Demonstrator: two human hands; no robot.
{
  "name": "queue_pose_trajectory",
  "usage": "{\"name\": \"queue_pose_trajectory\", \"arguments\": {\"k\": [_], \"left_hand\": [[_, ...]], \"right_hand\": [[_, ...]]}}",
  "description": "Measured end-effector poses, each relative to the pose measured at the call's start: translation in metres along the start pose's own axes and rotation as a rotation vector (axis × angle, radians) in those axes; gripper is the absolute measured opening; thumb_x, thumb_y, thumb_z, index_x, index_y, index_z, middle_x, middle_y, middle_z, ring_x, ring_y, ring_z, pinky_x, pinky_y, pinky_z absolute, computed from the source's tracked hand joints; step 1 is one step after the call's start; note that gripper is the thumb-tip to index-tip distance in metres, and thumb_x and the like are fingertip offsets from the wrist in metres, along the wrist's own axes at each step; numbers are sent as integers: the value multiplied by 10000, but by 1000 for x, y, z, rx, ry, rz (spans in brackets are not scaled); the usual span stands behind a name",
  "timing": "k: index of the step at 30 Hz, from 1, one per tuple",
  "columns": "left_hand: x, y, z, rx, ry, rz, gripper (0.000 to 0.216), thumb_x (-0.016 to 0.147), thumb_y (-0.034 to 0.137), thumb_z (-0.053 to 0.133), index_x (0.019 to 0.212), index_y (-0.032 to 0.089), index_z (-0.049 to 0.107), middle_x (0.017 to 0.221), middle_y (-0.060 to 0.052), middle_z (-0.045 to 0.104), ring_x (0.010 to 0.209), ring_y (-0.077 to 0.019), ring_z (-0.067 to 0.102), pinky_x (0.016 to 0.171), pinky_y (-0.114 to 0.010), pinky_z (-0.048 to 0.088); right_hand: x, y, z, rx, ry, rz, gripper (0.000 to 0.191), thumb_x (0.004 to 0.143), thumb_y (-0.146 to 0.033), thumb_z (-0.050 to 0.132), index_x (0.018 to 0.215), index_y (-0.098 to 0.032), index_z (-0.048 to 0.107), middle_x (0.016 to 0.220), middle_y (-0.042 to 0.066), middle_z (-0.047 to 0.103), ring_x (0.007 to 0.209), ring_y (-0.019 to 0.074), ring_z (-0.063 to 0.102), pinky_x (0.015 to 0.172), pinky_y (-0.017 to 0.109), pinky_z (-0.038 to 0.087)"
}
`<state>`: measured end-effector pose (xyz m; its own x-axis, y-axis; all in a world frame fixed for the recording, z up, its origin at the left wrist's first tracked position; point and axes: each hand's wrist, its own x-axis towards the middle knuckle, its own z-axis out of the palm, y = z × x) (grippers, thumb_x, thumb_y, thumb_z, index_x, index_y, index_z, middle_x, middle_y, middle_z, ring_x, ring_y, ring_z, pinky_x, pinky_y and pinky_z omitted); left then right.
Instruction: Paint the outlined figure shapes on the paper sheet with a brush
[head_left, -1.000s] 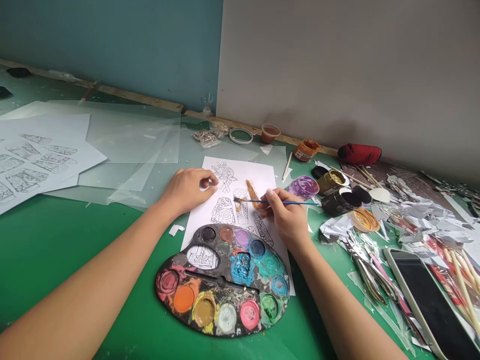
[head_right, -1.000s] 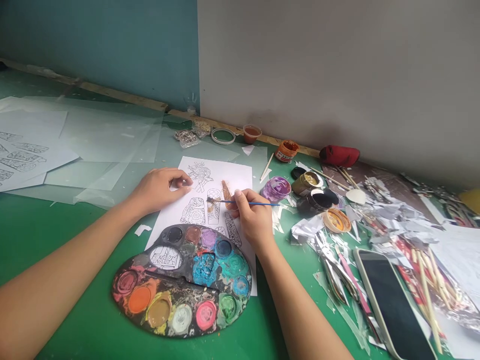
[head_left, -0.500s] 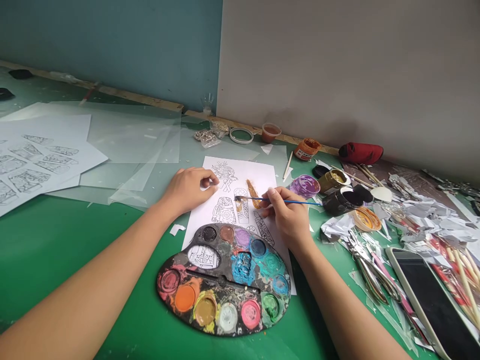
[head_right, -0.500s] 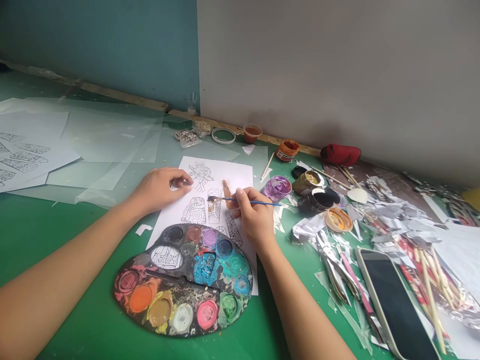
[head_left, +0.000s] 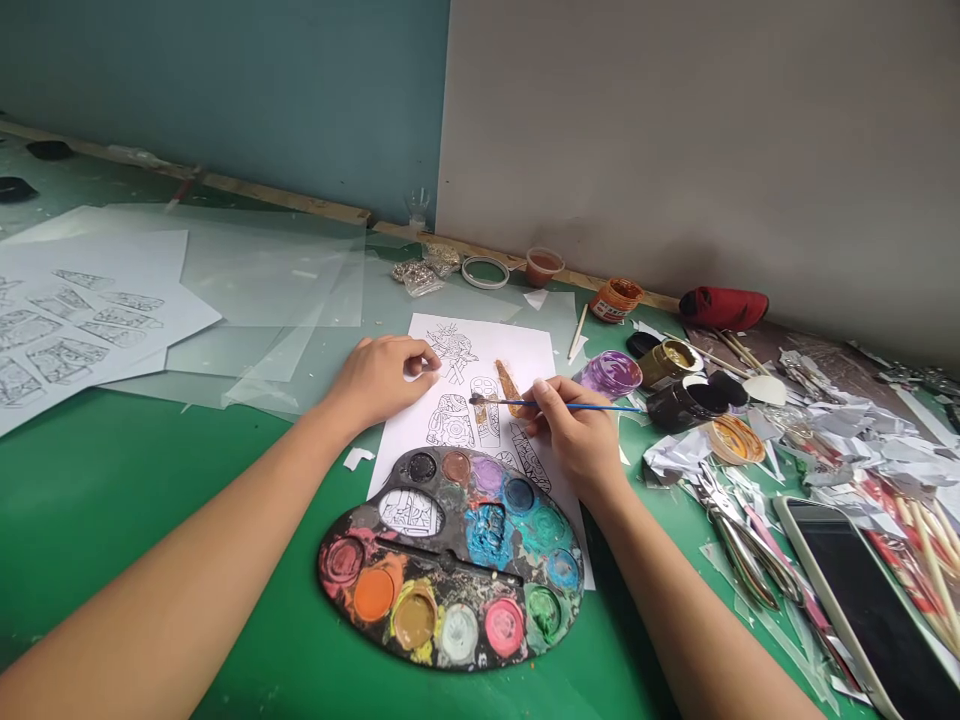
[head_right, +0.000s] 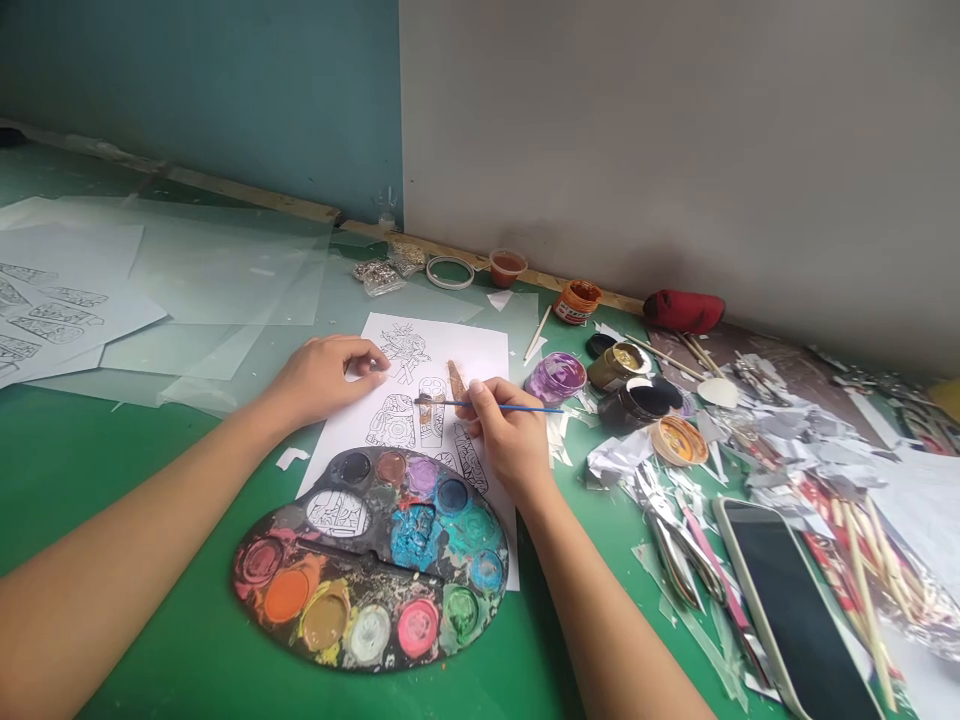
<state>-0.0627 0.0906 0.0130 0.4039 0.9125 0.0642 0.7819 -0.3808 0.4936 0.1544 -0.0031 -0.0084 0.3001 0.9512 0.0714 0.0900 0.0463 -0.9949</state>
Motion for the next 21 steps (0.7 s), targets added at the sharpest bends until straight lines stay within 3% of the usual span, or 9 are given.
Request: {"name": "queue_pose_trajectory", "arguments": {"k": [6,13,16,21], "left_hand": [[0,0,-1,10,1,0,178,812,321,611,918,251,736,844,-10,702,860,-206,640,906,-397,457],[-1,0,0,4,7,10,178,806,311,603,912,248,733,848,-14,710,864,-207,646,889,-386,471],[-1,-1,0,4,8,21,172,805,306,603,905,248,730,848,-16,714,861,-206,646,884,-382,476],[-3,0,0,1,6,19,169,811,307,610,911,247,732,850,-10,712,831,-195,638,886,-377,476]], "right_hand": [[-2,3,-6,43,98,41,352,777,-519,684,674,-186,633,545,-19,609,448,117,589,471,257,487],[-3,-3,-6,114,100,27,364,764,-539,702,679,-193,628,552,-15,599,463,118,563,483,276,500],[-14,-14,-5,98,6,-41,372,808,-536,668,647,-204,621,534,-13,593,494,123,565,519,278,501],[-37,-34,3,-133,-246,-139,388,879,-455,612,586,-201,622,516,16,643,495,127,571,518,258,459]]}}
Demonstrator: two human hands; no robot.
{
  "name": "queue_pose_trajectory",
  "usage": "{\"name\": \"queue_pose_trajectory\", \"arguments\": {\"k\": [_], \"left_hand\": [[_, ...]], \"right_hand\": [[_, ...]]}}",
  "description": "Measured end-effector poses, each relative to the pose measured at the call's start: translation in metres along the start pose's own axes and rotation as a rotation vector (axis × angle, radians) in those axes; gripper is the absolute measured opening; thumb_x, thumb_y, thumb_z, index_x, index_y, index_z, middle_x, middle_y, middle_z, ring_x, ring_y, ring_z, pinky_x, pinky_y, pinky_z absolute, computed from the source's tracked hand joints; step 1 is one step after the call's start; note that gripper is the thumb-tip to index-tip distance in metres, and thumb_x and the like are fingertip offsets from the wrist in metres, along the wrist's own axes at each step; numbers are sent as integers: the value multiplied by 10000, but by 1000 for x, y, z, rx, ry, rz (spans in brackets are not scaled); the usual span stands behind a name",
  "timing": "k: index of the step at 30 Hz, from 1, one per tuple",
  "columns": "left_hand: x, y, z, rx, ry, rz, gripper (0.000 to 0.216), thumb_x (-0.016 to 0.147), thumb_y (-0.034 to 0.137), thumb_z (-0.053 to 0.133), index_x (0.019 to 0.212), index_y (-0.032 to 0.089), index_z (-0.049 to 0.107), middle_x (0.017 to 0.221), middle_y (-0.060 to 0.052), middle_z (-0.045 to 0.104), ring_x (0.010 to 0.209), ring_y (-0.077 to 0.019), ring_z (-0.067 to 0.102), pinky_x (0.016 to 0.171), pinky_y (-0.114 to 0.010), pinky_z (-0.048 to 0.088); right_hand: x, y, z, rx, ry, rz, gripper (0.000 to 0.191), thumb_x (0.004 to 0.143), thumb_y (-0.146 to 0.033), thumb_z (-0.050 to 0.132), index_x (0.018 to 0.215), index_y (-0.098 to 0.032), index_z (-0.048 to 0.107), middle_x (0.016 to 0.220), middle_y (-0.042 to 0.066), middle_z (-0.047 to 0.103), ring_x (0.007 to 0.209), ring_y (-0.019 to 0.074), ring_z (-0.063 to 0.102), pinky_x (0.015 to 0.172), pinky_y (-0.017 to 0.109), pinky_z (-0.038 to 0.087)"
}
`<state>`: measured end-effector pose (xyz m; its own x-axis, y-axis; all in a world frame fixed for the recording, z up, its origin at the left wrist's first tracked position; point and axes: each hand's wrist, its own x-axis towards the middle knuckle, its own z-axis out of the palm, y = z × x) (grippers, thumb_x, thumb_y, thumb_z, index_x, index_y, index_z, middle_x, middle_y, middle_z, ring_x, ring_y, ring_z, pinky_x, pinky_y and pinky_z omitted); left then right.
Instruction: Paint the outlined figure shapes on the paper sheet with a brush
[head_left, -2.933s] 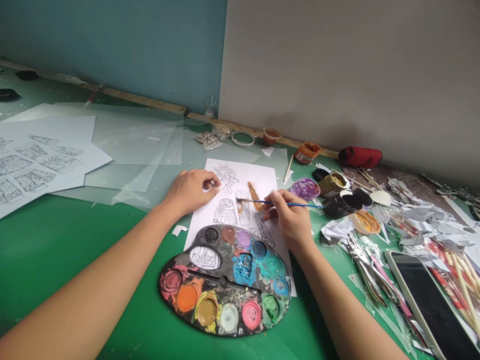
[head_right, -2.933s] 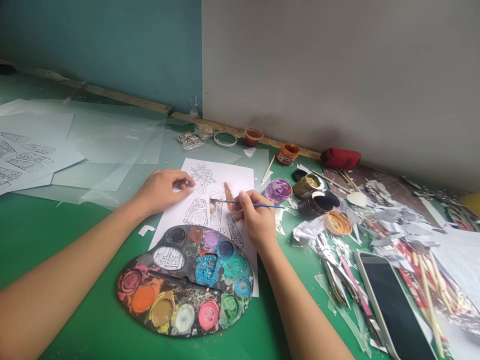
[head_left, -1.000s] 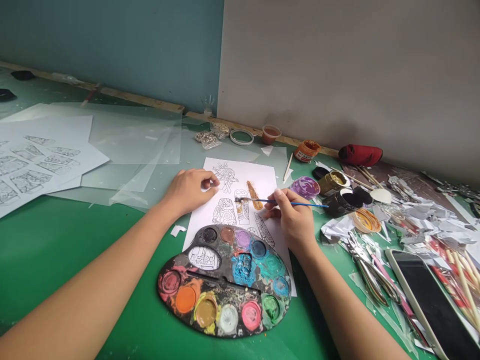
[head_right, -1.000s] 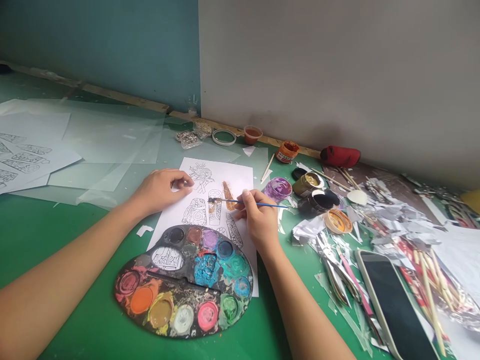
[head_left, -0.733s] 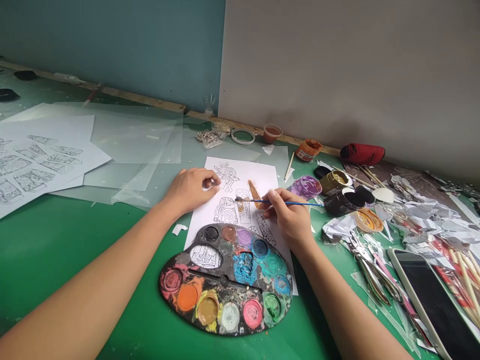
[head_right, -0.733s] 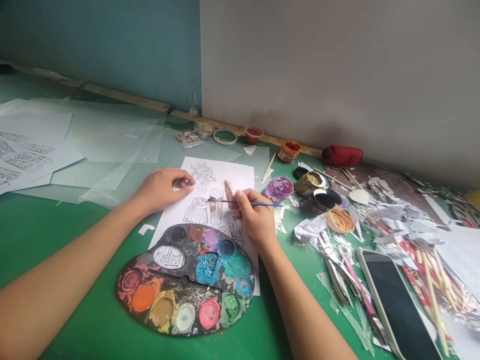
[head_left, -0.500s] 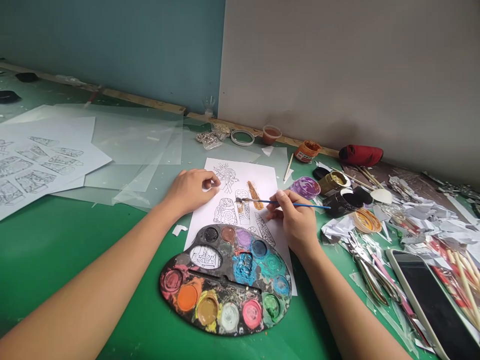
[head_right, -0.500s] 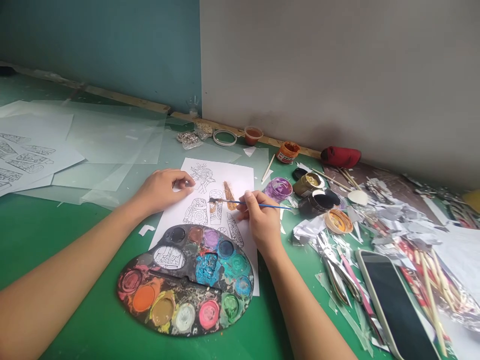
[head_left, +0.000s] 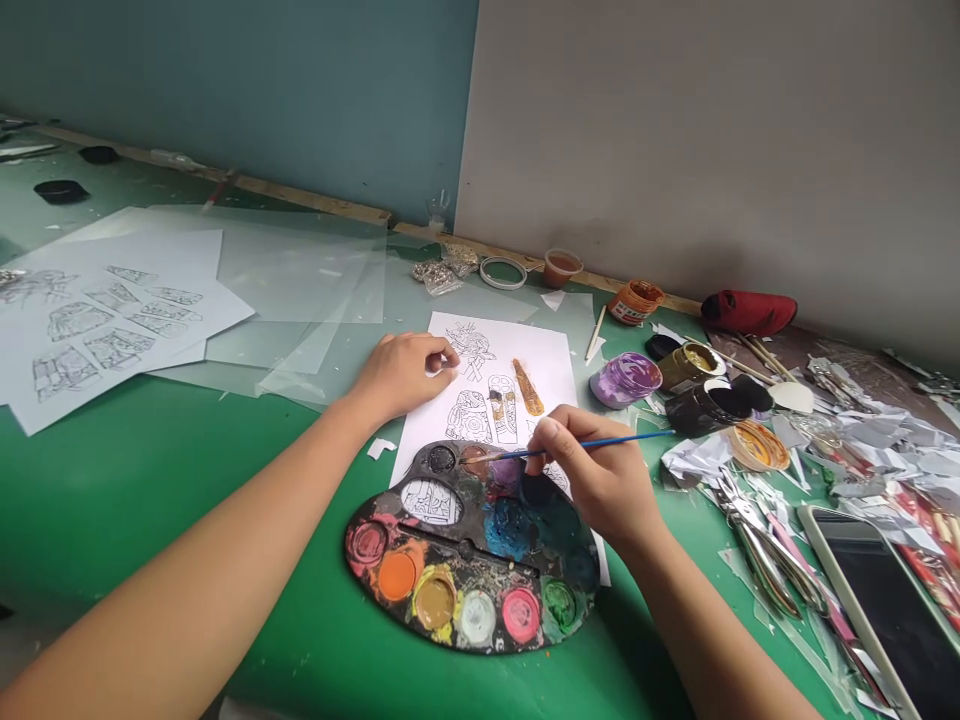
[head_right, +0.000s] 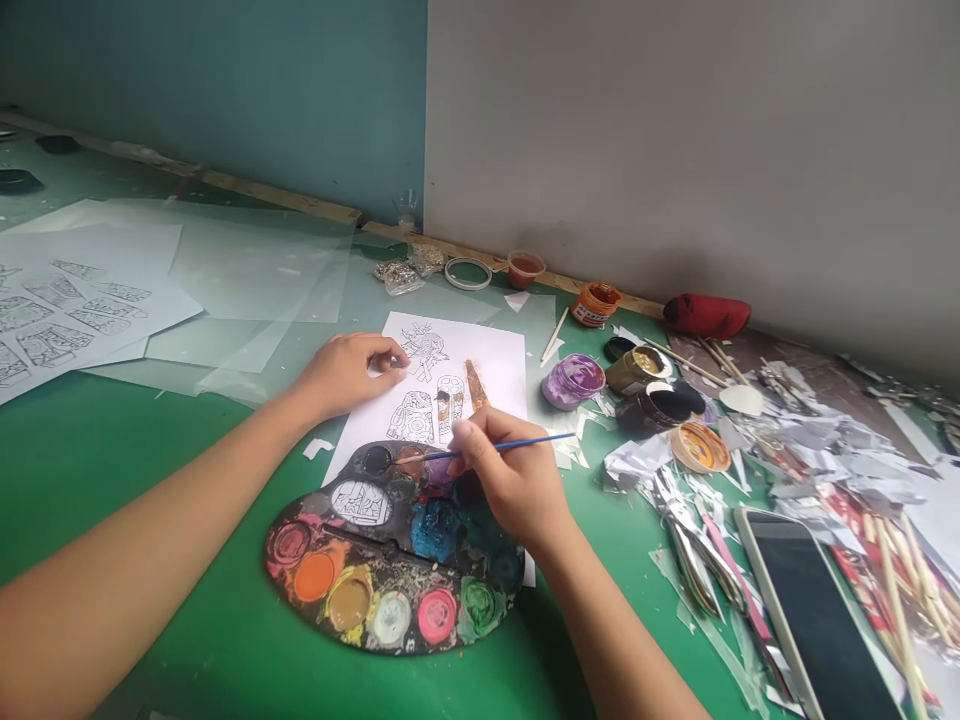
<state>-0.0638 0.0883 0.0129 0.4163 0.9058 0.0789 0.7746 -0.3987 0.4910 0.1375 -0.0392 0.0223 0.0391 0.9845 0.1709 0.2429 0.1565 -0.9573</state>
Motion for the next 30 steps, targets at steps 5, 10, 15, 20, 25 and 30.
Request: {"name": "queue_pose_trajectory", "arguments": {"k": [5,10,15,20,25,30], "left_hand": [[-1,2,-1,-7,0,-6,165,813,302,612,913,247,733,867,-13,713,835,-194,635,878,-370,478],[-1,2,0,-6,-1,-5,172,812,302,609,918,245,732,869,-13,714,834,-195,634,871,-373,476],[-1,2,1,-4,-4,3,167,817,308,611,917,247,730,871,-13,716,847,-198,639,908,-391,462],[-2,3,0,-1,-13,2,166,823,297,613,927,249,732,872,-4,714,842,-194,637,899,-380,464],[-2,3,0,2,-18,-2,167,831,298,614,937,248,734,882,1,714,854,-194,642,927,-389,450],[-2,2,1,0,-21,9,167,831,293,609,932,243,731,875,-2,712,857,-198,641,917,-390,449]], "right_hand": [[-5,-6,15,-41,-50,-10,338,879,-408,609,606,-210,614,555,16,677,519,136,596,533,255,463],[-5,-4,23,-62,-73,18,279,851,-374,634,617,-221,633,573,8,685,525,144,602,519,255,462],[-6,-5,22,-128,-80,29,265,841,-356,630,612,-224,636,559,-2,679,514,143,592,497,249,450],[-7,-8,18,-162,-58,7,278,845,-358,623,606,-216,628,547,4,668,515,140,585,507,246,446],[-7,-9,13,-115,-8,-19,313,866,-386,614,611,-205,628,558,16,666,527,138,587,534,254,460],[-8,-11,8,-67,-76,-68,168,831,-328,663,721,-201,667,621,4,668,558,129,594,535,244,468]]}}
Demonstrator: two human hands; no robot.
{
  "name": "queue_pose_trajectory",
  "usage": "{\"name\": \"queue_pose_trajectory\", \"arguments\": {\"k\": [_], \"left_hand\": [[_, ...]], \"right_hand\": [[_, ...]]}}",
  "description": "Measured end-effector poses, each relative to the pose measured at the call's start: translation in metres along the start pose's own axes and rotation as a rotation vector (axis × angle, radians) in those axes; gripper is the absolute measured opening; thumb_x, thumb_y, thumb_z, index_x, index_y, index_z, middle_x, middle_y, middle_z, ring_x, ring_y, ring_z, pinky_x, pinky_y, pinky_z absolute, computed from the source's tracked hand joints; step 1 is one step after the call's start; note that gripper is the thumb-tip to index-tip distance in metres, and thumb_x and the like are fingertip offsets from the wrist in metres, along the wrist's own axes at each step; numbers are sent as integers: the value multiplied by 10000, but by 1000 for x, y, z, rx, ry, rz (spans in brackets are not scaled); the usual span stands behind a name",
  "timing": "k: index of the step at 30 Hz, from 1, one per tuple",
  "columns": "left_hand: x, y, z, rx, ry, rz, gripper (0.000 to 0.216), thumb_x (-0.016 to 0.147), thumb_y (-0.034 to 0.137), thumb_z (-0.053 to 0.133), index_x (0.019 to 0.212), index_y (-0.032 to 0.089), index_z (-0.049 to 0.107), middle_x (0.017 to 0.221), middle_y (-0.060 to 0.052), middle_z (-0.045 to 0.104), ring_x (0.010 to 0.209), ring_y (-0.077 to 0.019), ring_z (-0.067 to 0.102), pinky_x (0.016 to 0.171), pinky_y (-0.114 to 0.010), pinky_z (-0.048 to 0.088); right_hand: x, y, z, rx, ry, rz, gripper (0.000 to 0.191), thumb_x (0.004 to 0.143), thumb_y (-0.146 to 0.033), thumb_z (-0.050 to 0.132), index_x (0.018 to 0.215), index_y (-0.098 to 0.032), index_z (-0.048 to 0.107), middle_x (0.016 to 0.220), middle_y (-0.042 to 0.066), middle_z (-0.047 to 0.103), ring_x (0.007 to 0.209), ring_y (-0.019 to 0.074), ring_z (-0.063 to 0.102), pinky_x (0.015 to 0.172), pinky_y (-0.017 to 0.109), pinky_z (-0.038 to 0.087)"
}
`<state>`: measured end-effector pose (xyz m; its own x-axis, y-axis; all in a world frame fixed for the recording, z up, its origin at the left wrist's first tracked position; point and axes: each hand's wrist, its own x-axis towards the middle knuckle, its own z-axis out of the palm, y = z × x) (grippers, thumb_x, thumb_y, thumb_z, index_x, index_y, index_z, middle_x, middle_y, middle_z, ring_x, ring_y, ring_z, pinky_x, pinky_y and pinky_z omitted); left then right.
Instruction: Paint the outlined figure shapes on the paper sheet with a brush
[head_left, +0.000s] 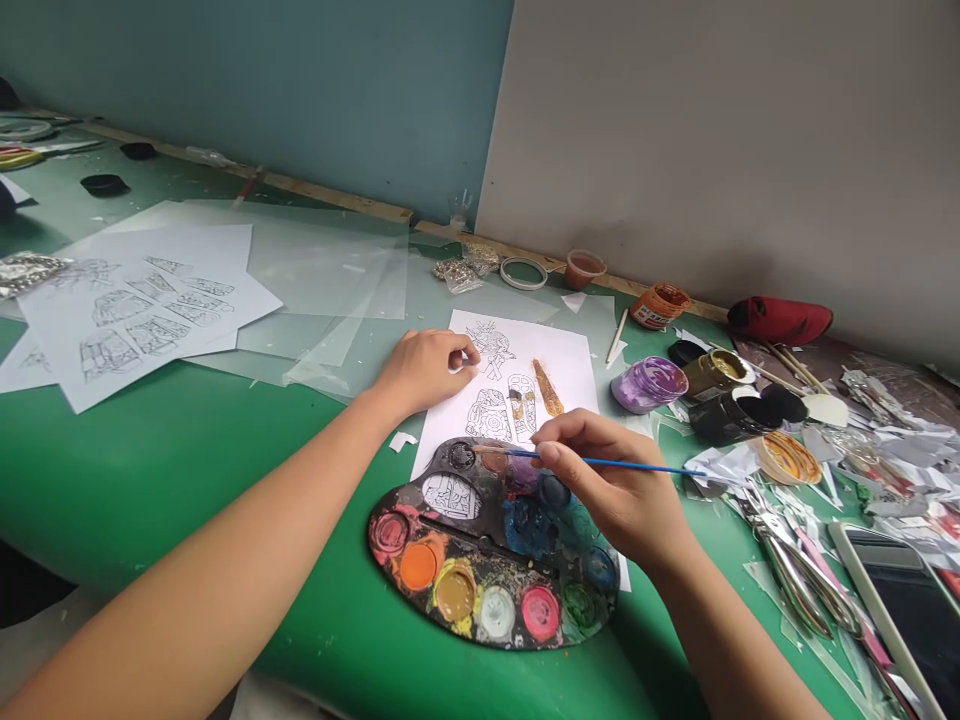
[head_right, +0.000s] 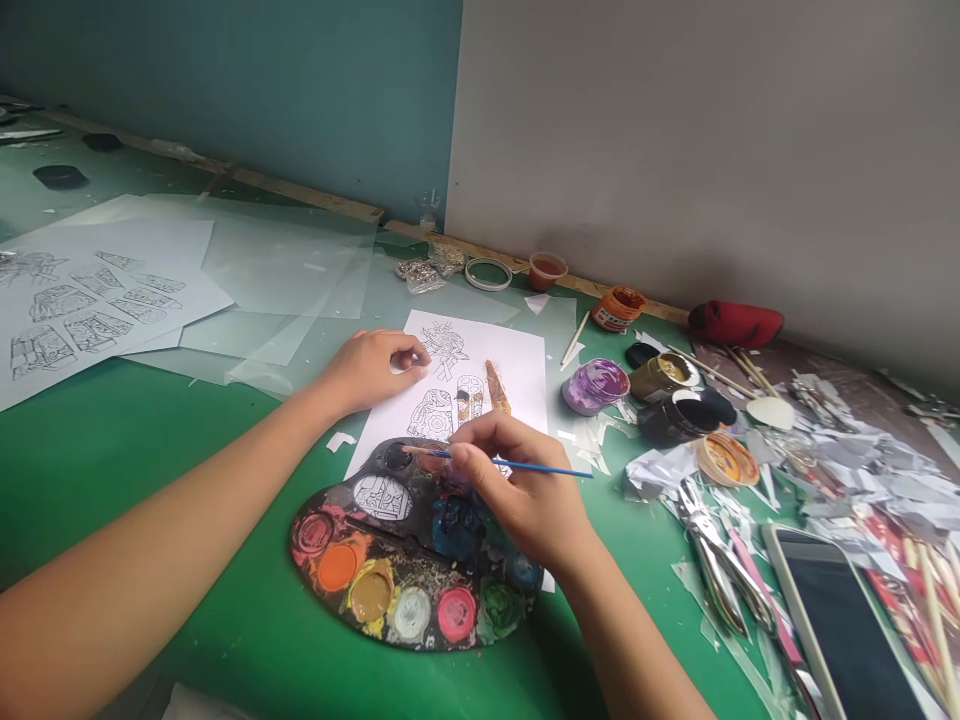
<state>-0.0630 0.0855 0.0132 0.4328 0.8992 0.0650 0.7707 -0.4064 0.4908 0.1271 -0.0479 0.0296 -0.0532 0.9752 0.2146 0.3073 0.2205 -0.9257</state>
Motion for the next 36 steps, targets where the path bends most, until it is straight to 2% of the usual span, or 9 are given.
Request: {"name": "queue_pose_trajectory", "arguments": {"k": [4,7,9,14,16,21,27,36], "left_hand": [[0,-1,0,2,8,10,167,828,297,611,931,247,732,871,-2,715,860,-200,642,920,-390,452],[0,-1,0,4,7,8,169,826,297,610,932,247,733,875,-3,717,867,-203,646,921,-389,455],[0,-1,0,4,4,3,168,826,294,610,930,248,733,881,-3,717,868,-203,646,922,-389,457],[1,0,0,-7,-3,-11,165,823,295,613,929,251,731,886,-2,715,862,-200,648,921,-390,458],[1,0,0,-4,2,-14,164,819,292,614,927,251,731,883,-3,714,857,-199,647,915,-389,458],[3,-2,0,8,16,-3,173,810,291,611,923,250,734,869,-10,713,849,-202,645,876,-375,472],[4,-3,0,4,21,2,174,807,298,607,914,241,732,860,-16,704,831,-197,636,861,-368,469],[5,-3,1,-2,20,-6,174,804,311,608,907,241,730,841,-12,688,821,-190,619,870,-375,453]], "right_hand": [[-1,-1,1,53,-59,47,155,814,-329,682,720,-206,665,603,-4,665,500,116,559,473,236,445],[0,0,0,41,-37,50,169,806,-338,693,706,-204,670,592,-5,662,498,117,560,474,240,449],[2,2,-5,20,39,44,189,807,-351,699,692,-202,682,586,2,661,518,129,580,495,253,464],[12,25,-21,173,380,81,268,833,-438,679,714,-199,704,583,17,672,542,151,626,556,293,510],[17,37,-24,216,444,114,260,802,-439,712,705,-199,693,577,8,663,541,146,623,567,293,517],[25,53,-21,225,406,186,236,779,-420,717,707,-197,692,607,5,679,560,139,618,617,302,529],[26,46,-16,41,376,165,238,772,-398,689,646,-197,689,595,22,700,568,154,637,585,285,510],[25,45,-18,21,370,144,244,763,-394,673,623,-195,686,576,27,696,539,151,611,539,275,485]]}}
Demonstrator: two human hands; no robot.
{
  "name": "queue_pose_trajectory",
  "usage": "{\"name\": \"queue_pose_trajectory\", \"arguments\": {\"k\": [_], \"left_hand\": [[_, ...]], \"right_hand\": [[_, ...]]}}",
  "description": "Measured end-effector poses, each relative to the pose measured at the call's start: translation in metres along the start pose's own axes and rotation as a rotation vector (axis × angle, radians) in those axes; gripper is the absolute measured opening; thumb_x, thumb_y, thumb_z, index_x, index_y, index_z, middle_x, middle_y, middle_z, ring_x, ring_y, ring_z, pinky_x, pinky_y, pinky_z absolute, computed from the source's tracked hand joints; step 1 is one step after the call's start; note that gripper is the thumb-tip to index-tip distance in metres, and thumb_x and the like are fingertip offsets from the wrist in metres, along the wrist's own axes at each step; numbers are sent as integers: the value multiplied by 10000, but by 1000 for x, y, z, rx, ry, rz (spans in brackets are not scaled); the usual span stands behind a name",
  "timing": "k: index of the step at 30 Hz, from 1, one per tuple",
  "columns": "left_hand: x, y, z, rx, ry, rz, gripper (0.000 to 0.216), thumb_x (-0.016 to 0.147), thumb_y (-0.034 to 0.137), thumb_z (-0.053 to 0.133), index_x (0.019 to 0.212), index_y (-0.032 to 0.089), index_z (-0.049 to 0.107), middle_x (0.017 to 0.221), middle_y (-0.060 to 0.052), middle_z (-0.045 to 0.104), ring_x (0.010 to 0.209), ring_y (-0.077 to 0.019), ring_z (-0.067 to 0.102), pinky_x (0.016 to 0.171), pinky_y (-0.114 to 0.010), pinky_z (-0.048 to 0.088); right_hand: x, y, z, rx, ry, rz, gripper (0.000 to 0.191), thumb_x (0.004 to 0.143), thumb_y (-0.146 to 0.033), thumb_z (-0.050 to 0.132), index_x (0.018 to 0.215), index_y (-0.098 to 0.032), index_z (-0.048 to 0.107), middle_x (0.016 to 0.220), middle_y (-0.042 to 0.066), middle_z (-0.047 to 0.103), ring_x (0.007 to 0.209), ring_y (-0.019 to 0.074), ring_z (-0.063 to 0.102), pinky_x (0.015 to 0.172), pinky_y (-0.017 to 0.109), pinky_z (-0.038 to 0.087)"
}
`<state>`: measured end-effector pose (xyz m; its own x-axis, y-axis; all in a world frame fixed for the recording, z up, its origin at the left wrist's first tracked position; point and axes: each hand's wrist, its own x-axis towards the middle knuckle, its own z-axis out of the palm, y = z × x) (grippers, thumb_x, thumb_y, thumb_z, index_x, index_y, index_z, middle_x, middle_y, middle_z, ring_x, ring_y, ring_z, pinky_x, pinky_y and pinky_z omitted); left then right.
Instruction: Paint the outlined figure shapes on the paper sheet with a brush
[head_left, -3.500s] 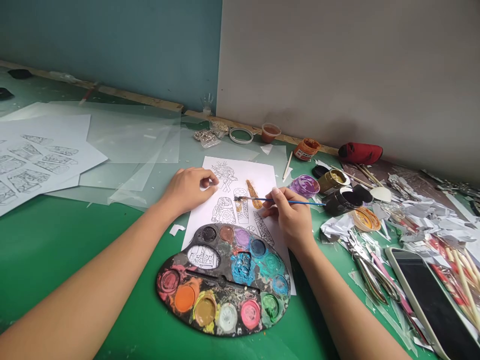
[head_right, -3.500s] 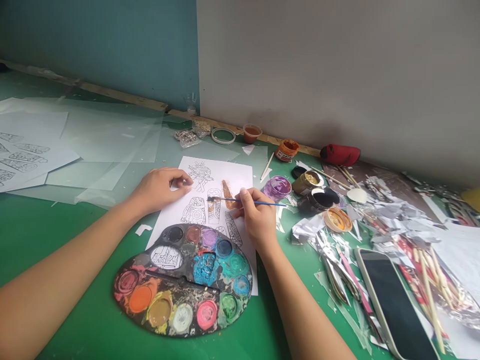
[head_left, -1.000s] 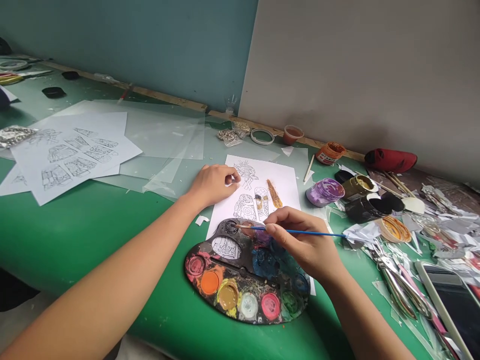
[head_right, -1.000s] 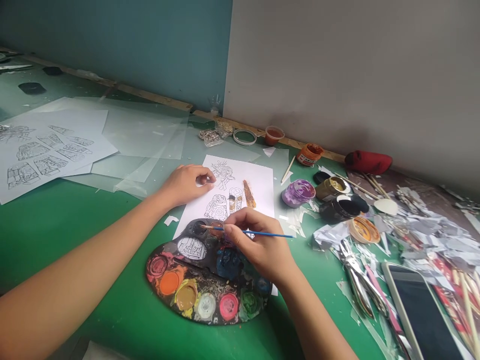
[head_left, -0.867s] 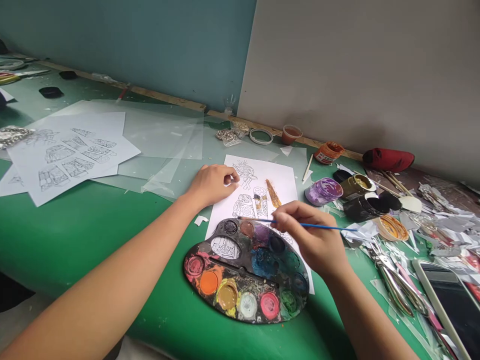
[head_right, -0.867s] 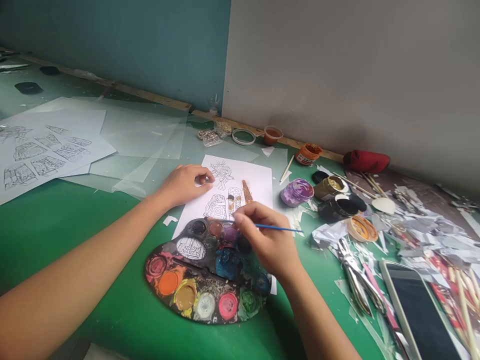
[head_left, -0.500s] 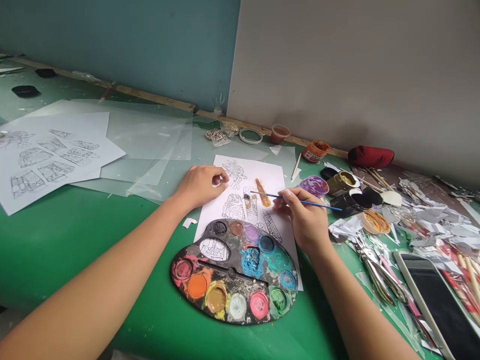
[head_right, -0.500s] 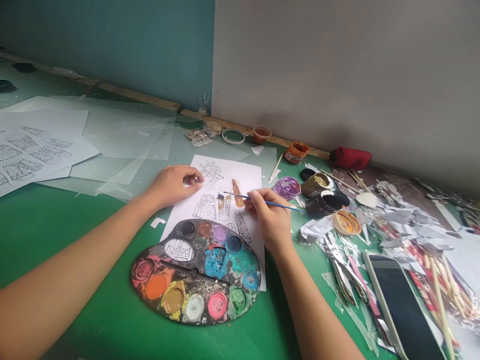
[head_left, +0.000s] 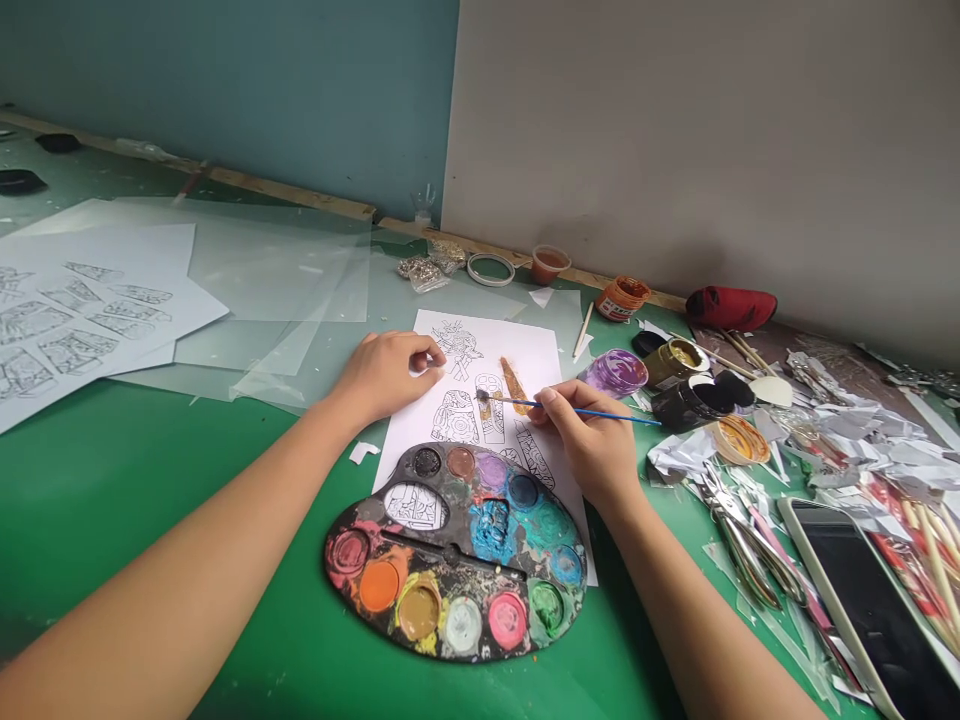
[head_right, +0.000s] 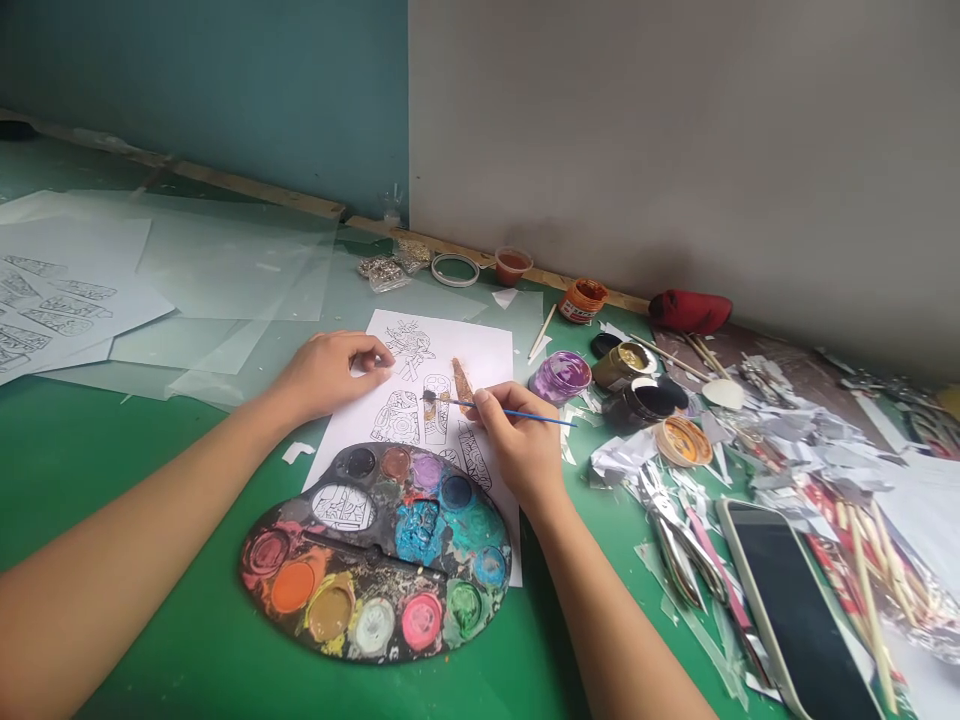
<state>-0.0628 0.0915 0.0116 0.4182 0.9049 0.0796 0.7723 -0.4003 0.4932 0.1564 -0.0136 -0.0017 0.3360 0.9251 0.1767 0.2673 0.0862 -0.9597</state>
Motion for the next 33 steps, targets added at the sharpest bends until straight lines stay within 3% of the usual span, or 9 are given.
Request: {"name": "queue_pose_trajectory", "arguments": {"k": [4,8,12,16,22,33], "left_hand": [[0,0,0,-1,0,-5,178,802,313,610,914,244,730,841,-9,687,821,-192,620,867,-375,452],[0,0,0,2,0,-16,182,800,316,615,918,244,733,849,-10,691,822,-193,625,866,-374,453],[0,1,-1,4,-2,-20,183,804,320,617,922,245,735,855,-11,697,832,-196,632,872,-373,455],[0,1,-1,4,-2,-24,179,805,318,621,922,246,736,856,-14,700,831,-197,631,866,-372,460],[1,2,-1,-5,-3,-30,174,802,321,625,913,242,735,847,-14,693,814,-190,623,858,-373,462],[1,0,0,-16,11,-30,169,791,322,628,897,253,739,840,-14,694,805,-189,622,869,-376,469]], "right_hand": [[0,3,-1,5,7,12,242,757,-397,686,624,-195,677,576,22,687,542,150,619,550,281,497],[1,5,-2,158,69,22,311,772,-477,694,640,-198,654,555,-4,642,519,137,617,559,291,533],[-2,4,-4,302,134,74,464,770,-634,668,635,-190,646,502,-3,611,441,135,606,458,270,516],[-6,2,-6,342,116,177,554,758,-727,620,639,-187,650,464,25,630,403,166,619,399,280,513],[-4,5,-2,286,67,123,475,722,-646,724,598,-203,606,443,-11,606,374,126,577,404,243,484],[-2,8,0,211,42,94,459,780,-610,689,585,-214,561,431,-14,604,349,110,552,379,224,439]]}}
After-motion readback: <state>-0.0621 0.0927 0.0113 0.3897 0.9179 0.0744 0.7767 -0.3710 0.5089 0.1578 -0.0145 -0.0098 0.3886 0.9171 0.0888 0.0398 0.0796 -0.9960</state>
